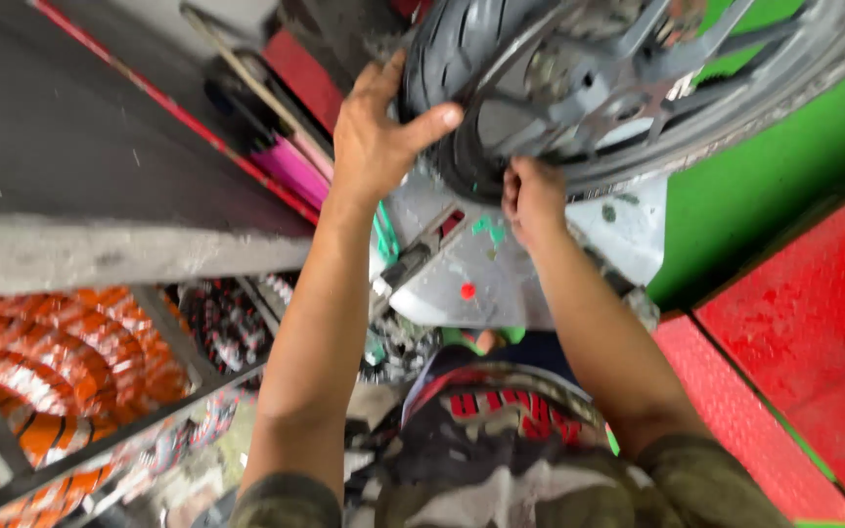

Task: Cleaning the rim of a motorcycle tire with a cloth and lubricant, followed by inflating the tire with an air compressor.

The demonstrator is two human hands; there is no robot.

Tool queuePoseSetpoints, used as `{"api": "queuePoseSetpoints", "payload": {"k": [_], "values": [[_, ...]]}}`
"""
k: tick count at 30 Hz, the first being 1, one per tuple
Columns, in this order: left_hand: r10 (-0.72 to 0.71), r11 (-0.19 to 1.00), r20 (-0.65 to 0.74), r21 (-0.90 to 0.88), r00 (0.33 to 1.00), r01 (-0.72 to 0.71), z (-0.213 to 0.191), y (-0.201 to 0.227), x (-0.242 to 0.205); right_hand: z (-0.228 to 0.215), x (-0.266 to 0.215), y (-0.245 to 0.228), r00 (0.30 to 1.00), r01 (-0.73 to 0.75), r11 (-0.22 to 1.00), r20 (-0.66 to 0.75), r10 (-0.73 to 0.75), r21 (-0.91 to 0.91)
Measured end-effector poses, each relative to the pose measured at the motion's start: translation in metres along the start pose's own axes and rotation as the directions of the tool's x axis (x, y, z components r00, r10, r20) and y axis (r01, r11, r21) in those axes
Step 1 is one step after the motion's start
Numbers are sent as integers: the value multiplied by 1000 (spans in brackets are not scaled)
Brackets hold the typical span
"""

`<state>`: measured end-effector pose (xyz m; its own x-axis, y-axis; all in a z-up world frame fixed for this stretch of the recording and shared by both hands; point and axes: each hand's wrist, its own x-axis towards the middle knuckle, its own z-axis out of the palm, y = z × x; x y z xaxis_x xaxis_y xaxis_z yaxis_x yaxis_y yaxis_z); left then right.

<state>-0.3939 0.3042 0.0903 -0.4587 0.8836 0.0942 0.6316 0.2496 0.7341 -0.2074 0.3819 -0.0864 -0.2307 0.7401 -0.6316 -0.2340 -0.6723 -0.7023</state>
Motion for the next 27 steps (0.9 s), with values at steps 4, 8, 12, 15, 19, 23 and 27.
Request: {"api": "queuePoseSetpoints", "payload": {"k": [4,8,12,15,19,23,27], "values": [[-51,999,30,10,998,51,1,1,-9,-11,-11,-36,997,61,995,-56,-57,83],[-6,1000,12,16,1000,5,-3,9,2,-3,-8,-36,999,-6,1000,49,5,15],[-52,998,31,28,998,51,-1,7,-4,-3,-33,-60,998,-68,978,-7,68,-195],[-59,998,31,29,998,58,-1,9,-6,1,-42,-56,996,-29,962,73,50,-273],[-27,999,25,27,999,27,-1,10,-7,-8,-17,-50,995,-57,987,77,69,-148],[-40,999,18,21,999,40,-1,7,-5,-12,-7,-52,998,-50,997,35,49,51],[-48,999,28,22,998,48,0,7,-8,-10,-6,-27,982,-166,986,92,164,7]]}}
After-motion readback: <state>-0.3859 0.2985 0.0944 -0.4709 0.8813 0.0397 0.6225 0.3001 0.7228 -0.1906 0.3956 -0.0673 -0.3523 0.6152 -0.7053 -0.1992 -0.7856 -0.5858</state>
